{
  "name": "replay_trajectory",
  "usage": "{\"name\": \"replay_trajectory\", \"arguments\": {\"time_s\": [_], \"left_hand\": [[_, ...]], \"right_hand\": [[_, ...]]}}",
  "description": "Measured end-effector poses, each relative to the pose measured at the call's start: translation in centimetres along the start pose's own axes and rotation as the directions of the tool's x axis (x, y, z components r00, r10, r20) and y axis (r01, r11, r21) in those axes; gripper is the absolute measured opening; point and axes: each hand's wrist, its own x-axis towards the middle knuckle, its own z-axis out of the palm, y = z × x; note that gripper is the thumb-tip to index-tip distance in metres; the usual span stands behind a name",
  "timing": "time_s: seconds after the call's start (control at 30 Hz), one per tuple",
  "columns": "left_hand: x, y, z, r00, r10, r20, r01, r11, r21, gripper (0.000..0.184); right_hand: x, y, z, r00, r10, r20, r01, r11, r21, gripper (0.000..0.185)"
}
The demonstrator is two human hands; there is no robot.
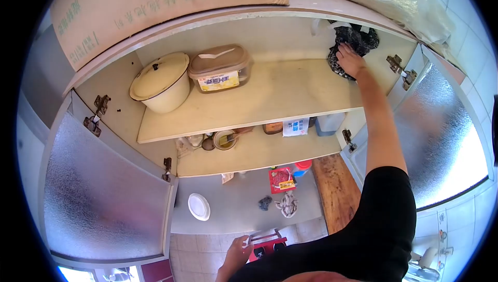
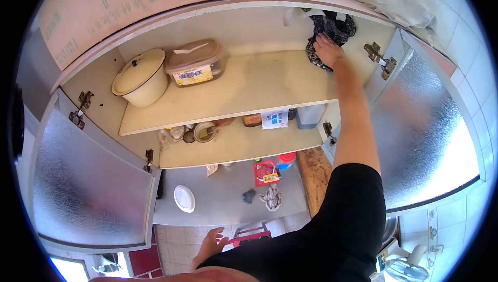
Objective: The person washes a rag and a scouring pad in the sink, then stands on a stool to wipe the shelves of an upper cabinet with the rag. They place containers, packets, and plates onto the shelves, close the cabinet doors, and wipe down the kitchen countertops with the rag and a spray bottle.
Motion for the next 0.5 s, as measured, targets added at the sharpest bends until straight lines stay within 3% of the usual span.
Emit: {"name": "replay_trajectory", "arguments": {"time_s": [0.13, 0.23, 0.33, 0.4, 0.47, 0.5], "left_hand": [[-0.7, -3.4, 0.7, 0.997, 0.061, 0.055, -0.066, 0.992, 0.103, 0.042], [-0.7, -1.8, -0.2, 0.996, -0.067, 0.064, 0.066, 0.998, 0.022, 0.042], [-0.1, -1.7, -0.1, 0.998, 0.031, 0.05, -0.033, 0.998, 0.045, 0.042], [0.7, -1.9, 0.3, 0.994, 0.103, 0.046, -0.105, 0.993, 0.045, 0.042], [0.9, -0.6, 0.1, 0.995, 0.062, 0.078, -0.065, 0.997, 0.031, 0.041], [1.1, -0.4, 0.3, 0.994, 0.091, 0.063, -0.092, 0.996, 0.018, 0.039]], "right_hand": [[1.6, -2.4, -1.1, 0.974, 0.133, 0.185, -0.113, 0.987, -0.117, 0.026], [2.2, -4.9, -3.9, 0.999, 0.03, 0.021, -0.028, 0.997, -0.069, 0.026], [2.5, -4.8, -5.0, 0.971, -0.188, -0.146, 0.154, 0.964, -0.217, 0.026], [2.8, -3.4, -3.9, 0.997, 0.001, -0.083, -0.044, 0.855, -0.516, 0.026], [1.9, -3.2, -5.5, 0.986, 0.089, 0.143, -0.018, 0.9, -0.436, 0.027], [1.4, -4.4, -6.7, 0.996, 0.089, -0.013, -0.089, 0.949, -0.303, 0.025]]}}
